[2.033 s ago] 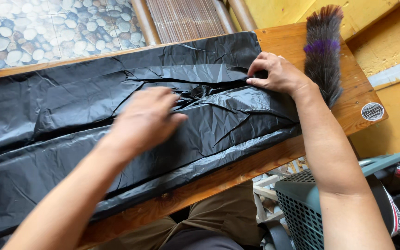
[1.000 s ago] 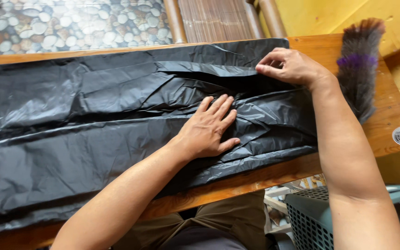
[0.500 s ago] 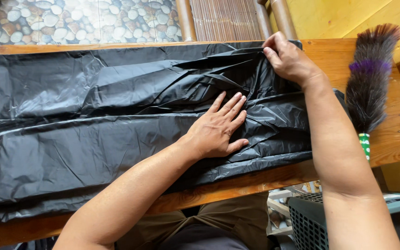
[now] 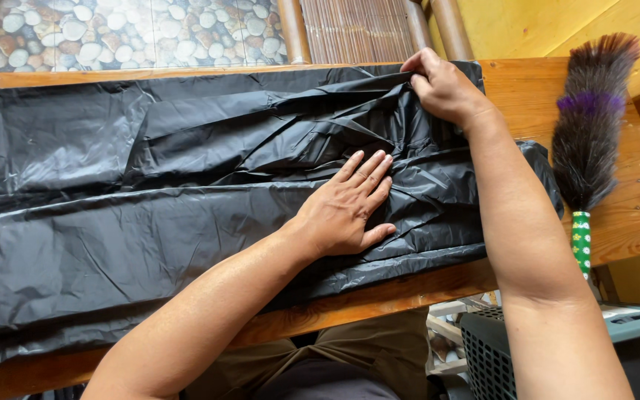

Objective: The person spreads a black plastic bag on a wooden table, uses a feather duster to wipe the bag and the table surface, and folds the bag into a long rectangular shape.

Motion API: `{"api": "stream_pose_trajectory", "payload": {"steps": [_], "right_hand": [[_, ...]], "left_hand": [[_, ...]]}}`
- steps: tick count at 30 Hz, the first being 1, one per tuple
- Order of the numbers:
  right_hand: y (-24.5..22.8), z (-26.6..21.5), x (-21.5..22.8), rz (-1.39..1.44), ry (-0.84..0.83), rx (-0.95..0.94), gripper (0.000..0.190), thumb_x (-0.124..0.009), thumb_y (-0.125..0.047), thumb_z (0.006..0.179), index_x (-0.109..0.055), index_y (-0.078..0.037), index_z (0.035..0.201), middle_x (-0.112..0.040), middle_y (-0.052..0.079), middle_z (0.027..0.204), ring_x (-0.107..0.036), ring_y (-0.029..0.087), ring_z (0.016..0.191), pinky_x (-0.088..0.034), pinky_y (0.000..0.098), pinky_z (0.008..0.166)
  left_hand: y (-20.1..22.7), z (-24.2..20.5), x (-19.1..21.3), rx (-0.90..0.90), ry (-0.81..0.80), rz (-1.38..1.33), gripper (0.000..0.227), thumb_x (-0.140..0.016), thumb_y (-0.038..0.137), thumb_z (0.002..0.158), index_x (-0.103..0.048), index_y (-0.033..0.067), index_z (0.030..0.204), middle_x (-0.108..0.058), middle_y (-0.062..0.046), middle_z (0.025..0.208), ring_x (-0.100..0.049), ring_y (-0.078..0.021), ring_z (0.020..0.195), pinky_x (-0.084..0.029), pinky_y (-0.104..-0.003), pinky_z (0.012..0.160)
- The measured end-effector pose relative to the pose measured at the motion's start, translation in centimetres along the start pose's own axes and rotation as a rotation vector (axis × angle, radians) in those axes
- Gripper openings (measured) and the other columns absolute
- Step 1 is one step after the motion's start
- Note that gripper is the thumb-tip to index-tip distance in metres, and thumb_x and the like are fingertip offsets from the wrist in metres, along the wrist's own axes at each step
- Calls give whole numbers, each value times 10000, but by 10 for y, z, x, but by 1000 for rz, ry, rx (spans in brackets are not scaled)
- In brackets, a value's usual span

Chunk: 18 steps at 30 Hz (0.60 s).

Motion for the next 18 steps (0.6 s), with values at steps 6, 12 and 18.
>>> {"api": "stream_pose_trajectory", "payload": {"steps": [6, 12, 18], "right_hand": [[-56, -6, 6, -117, -178, -34, 433, -577, -525, 993, -683, -121, 1106, -695, 86, 1053, -619, 233, 998, -436, 373, 880], [-19, 21, -13, -101, -23, 212, 302, -656, -370, 1081, -644, -90, 967, -651, 73, 887, -582, 208, 837, -431, 357, 774], [-1, 34, -33, -297, 92, 229, 451, -580, -482, 1123, -605, -88, 906, -658, 105, 858, -601, 328, 795, -448, 462, 710]], "left_hand": [[0, 0, -1, 10, -13, 7, 800, -401, 631, 984, -536, -25, 1420, -368, -277, 1617, -257, -376, 1559, -91, -537, 1304], [0, -2, -1, 17, -2, -18, 797, -414, 622, 982, -536, -31, 1421, -375, -287, 1609, -278, -385, 1551, -103, -544, 1301], [-1, -1, -3, 19, -13, -8, 801, -400, 630, 977, -538, -22, 1422, -383, -284, 1605, -276, -388, 1551, -91, -559, 1298]]}}
Point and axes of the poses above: each hand's wrist, its own z-axis towards the middle knuckle, its own x-axis out of the back of the hand, y = z × x, the point moved 2 cm from there along z, towards the middle knuckle
